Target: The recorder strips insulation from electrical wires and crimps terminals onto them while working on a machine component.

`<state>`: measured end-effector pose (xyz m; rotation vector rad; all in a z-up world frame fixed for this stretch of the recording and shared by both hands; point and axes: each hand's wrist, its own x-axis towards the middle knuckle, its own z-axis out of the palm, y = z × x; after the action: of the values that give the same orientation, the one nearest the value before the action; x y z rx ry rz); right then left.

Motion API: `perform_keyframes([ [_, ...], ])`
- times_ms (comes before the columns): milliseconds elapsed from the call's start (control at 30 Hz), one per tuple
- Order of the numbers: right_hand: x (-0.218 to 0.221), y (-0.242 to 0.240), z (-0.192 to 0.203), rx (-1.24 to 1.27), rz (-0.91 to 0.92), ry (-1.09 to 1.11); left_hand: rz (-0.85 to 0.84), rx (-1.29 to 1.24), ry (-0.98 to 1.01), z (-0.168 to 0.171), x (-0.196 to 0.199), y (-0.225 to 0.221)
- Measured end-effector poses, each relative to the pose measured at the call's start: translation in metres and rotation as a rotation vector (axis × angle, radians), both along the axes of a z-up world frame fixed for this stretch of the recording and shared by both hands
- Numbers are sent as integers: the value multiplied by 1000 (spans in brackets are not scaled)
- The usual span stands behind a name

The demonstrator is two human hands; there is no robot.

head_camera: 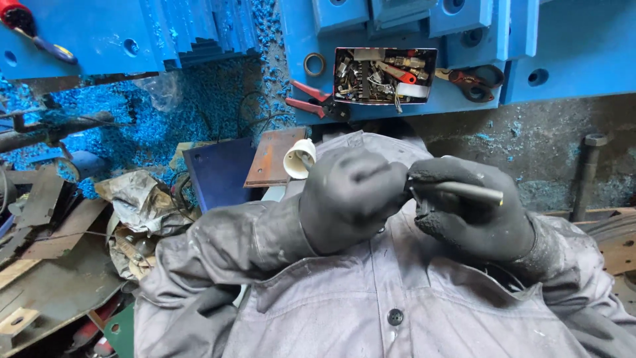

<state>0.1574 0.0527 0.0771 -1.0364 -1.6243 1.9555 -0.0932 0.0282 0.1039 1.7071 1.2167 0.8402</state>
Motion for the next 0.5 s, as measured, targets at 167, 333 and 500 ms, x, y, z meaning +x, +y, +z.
perform_keyframes([
  [167, -3, -15, -9, -100, -76, -43, 83, 453, 300, -8, -2, -6],
  [333, -5, -17, -11, -148, -80, 25, 135, 493, 308, -16, 1, -11],
  [500, -6, -1, -16, -184, -117, 65, 132, 466, 357, -18, -4, -13],
])
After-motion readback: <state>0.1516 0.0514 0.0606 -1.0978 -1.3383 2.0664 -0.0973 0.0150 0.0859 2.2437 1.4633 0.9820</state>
